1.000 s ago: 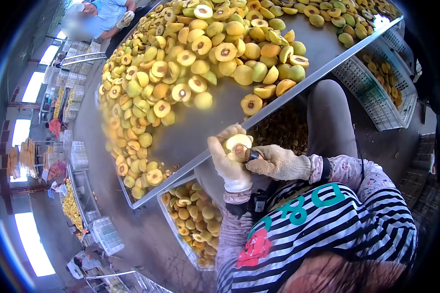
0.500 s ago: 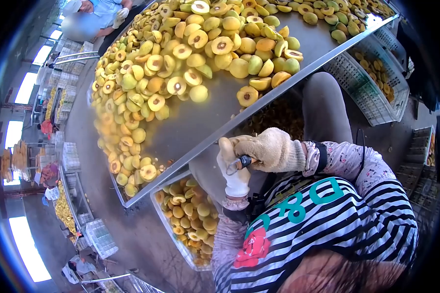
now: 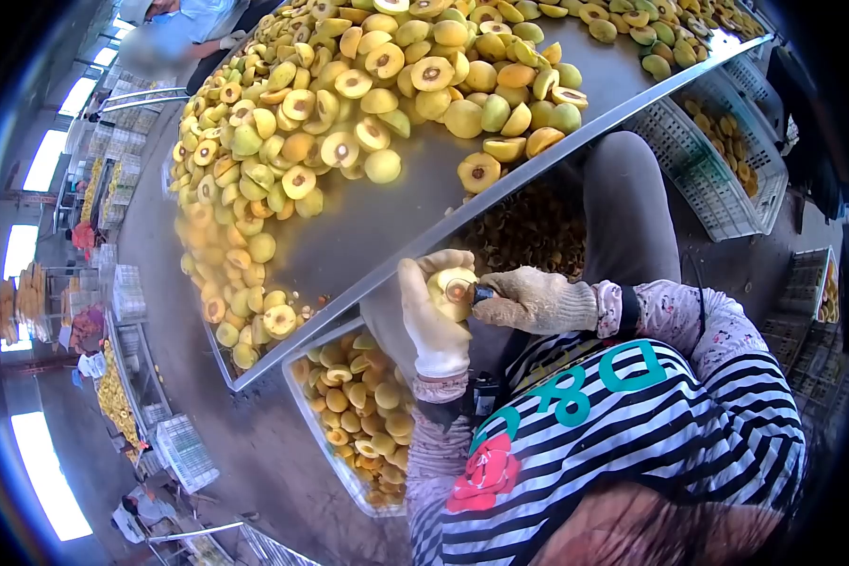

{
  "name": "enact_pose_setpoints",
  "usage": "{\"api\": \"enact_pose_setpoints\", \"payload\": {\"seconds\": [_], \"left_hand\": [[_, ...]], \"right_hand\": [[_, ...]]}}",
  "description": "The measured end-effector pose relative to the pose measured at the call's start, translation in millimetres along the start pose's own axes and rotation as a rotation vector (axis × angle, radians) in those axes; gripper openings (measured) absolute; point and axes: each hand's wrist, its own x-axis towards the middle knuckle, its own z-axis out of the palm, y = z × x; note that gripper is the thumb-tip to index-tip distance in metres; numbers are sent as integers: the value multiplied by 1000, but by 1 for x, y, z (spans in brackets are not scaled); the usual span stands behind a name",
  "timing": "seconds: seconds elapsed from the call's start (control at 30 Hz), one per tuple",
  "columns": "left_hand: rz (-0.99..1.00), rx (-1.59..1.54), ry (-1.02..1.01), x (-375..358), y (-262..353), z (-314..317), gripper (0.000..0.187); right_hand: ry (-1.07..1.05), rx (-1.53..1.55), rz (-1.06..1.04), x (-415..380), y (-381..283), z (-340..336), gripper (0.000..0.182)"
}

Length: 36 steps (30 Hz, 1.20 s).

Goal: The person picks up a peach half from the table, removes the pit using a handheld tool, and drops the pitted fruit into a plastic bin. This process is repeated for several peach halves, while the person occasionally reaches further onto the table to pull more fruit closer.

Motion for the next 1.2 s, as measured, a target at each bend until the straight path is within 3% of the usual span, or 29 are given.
{"api": "enact_pose_setpoints", "payload": {"seconds": [0.13, 0.23, 0.3, 0.43, 0.5, 0.6, 0.73, 0.77, 0.83, 0.9, 0.97, 1.03, 1.1, 1.13, 1.17, 1.2], "left_hand": [[222, 318, 10, -3, -5, 0, 40], [194, 516, -121, -5, 13, -4, 30], [156, 543, -279, 3, 24, -7, 30], [263, 219, -72, -8, 11, 10, 38], [114, 289, -194, -3, 19, 0, 35], [-63, 482, -336, 7, 38, -5, 25], [235, -66, -249, -1, 9, -3, 27], [312, 67, -307, 3, 7, -10, 29], [69, 252, -256, 2, 18, -7, 35], [404, 392, -216, -3, 15, -2, 39], [611, 363, -170, -2, 5, 1, 36], [537, 399, -238, -4, 8, -1, 38], [151, 649, -348, -2, 33, -2, 43], [-53, 775, -503, 4, 42, -6, 49], [108, 468, -433, 3, 39, -6, 48], [259, 161, -363, 0, 29, -5, 47]], "right_hand": [[-80, -21, 83, 7, -1, 3, 54], [-46, -78, -52, 8, 12, 9, 55], [-77, -55, -4, 8, 14, 8, 55], [-132, 78, 23, 11, 12, 4, 48], [-195, 119, 80, 10, 12, 4, 43], [-138, 12, -8, 13, 22, 8, 42], [-192, 203, -14, 13, 13, 4, 46], [-202, 235, -5, 12, 8, 4, 47], [-60, 155, -77, 10, 17, 15, 46], [-13, 174, -55, 11, 19, 23, 45], [-39, 191, -48, 11, 15, 22, 42], [-80, 133, -42, 8, 13, 16, 41], [-112, -21, -59, 9, 24, 12, 44], [-58, 28, -148, 8, 30, 19, 45], [-2, 75, -240, 8, 33, 22, 46], [-113, 197, -56, 8, 24, 17, 47]]}}
